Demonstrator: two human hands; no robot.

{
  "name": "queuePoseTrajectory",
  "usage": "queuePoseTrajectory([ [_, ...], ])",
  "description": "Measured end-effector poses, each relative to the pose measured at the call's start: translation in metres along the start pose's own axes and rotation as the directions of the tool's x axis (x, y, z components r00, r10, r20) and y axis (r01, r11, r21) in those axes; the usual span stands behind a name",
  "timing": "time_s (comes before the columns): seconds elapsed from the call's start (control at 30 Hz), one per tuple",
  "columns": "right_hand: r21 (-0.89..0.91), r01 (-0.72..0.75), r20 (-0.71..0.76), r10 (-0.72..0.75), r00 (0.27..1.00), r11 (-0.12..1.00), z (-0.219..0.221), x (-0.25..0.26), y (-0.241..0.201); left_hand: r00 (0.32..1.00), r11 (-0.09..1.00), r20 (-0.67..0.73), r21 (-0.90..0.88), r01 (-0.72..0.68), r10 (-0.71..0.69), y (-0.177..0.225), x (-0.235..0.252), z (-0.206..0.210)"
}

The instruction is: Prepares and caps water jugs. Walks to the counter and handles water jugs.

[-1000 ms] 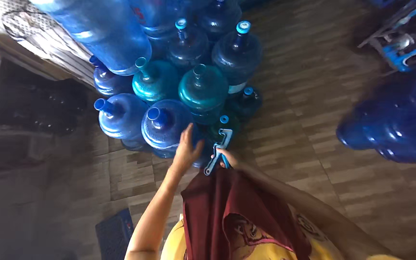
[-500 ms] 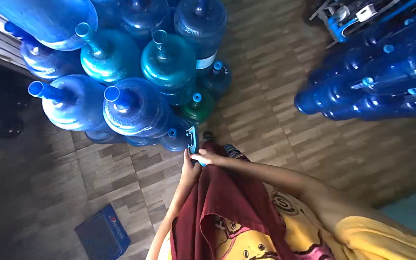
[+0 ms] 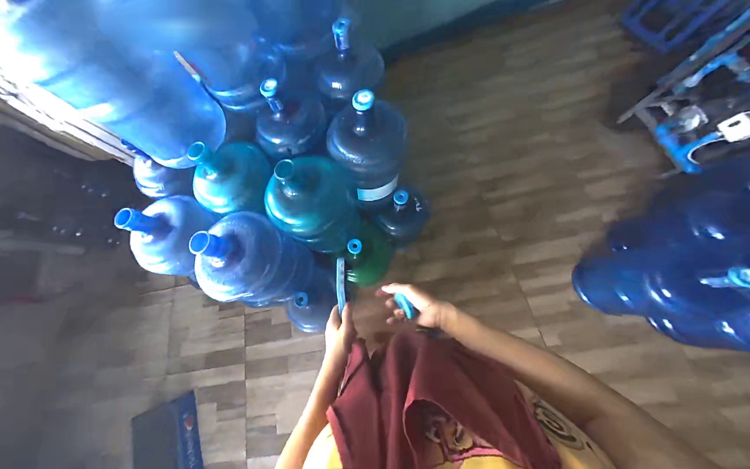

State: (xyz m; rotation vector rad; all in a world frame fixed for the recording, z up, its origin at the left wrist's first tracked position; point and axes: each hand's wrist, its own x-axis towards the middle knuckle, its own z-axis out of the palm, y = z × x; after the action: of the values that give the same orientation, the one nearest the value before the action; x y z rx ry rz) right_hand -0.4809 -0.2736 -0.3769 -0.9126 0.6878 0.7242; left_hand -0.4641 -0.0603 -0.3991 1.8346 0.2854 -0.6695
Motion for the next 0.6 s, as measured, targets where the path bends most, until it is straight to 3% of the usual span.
queuePoseTrajectory([
  [0.17, 0.279, 0.073, -0.048, -0.062, 0.997, 0.957, -0.099, -0.021, -0.037, 0.994, 0.994, 0.038, 0.034, -0.102, 0.101, 0.063, 0.02, 0.073],
  [0.33, 0.468, 0.138, -0.079, -0.114, 0.99, 0.873, -0.142, -0.022, -0.07, 0.989, 0.989, 0.044, 0.038, -0.14, 0.138, 0.118, 0.037, 0.101],
  [0.47, 0.397, 0.172, -0.116, -0.136, 0.984, 0.902, -0.159, -0.006, -0.102, 0.978, 0.978, -0.022, -0.007, -0.209, 0.209, 0.161, 0.061, 0.109],
  [0.6, 0.158, 0.259, -0.147, -0.237, 0.96, 0.953, -0.16, 0.005, -0.157, 0.936, 0.937, -0.096, -0.053, -0.344, 0.338, 0.202, 0.101, 0.113],
])
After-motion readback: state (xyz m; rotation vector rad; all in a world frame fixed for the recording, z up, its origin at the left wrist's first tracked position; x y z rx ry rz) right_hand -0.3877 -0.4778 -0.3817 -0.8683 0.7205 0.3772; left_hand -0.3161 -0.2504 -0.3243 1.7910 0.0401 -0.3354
